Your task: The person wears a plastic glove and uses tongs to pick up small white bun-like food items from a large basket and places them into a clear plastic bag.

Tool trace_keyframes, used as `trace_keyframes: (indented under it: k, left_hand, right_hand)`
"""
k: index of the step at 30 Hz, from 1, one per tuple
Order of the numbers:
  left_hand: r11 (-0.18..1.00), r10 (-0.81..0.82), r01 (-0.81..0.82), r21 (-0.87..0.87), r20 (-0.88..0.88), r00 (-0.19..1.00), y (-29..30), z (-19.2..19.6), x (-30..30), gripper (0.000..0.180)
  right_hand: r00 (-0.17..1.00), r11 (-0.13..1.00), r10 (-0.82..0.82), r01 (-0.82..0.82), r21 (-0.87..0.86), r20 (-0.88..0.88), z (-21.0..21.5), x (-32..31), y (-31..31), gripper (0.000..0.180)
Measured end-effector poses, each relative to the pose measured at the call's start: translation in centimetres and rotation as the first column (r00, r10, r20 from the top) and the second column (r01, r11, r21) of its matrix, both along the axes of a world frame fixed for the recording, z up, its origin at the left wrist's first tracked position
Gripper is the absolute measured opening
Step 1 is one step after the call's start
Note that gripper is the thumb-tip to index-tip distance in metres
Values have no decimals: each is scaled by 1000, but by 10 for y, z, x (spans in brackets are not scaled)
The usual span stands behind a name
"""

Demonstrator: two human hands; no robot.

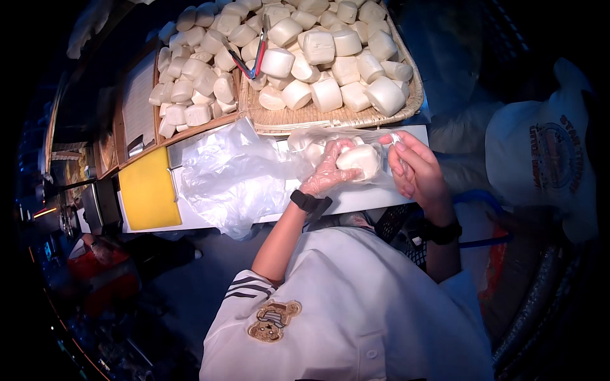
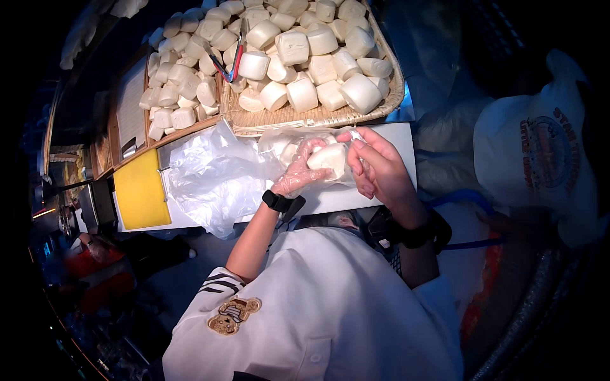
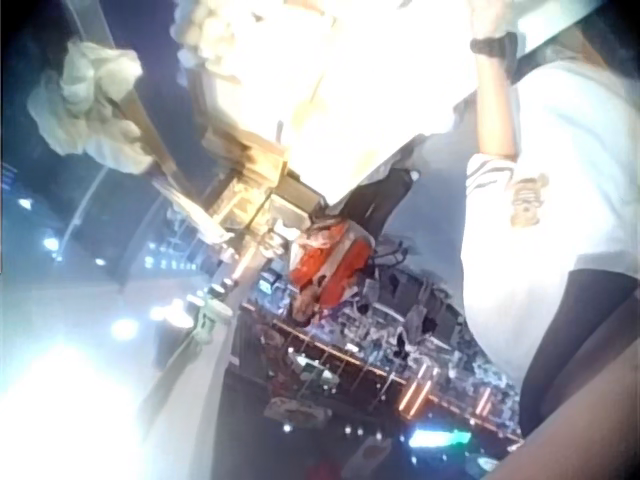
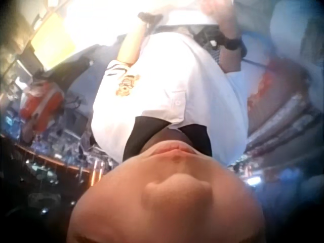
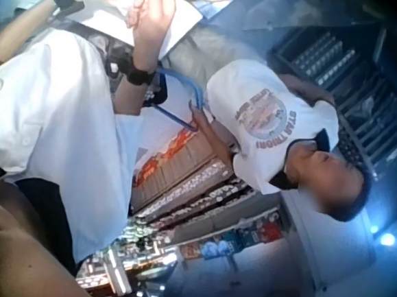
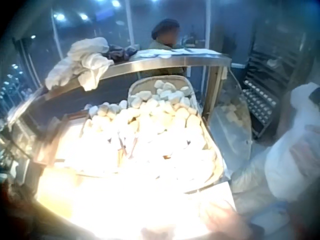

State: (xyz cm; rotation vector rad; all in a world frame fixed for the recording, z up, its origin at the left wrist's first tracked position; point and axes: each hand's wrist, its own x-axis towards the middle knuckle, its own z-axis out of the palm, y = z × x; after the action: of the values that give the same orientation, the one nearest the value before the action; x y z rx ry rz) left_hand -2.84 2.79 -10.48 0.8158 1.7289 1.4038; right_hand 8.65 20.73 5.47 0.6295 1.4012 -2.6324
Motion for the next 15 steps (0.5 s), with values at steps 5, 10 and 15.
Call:
trace_keyframes:
  k: [5,10,15]
  left_hand:
    - [975,-168,38,-217,-624,763,16,11,20,76]
    - [946,-247,140,-292,-371,895,24,89,-24,41]
    - [996,-72,6,-86,-786,614,110,99,-81,66]
  right_hand:
    - [993,993,-108,110,-39,43,-5,12,1,28]
    - [962,948,-272,268,-174,-4,-21,28,17,26]
    - [939,921,-345,338,-192,-2,-29,31,15,24]
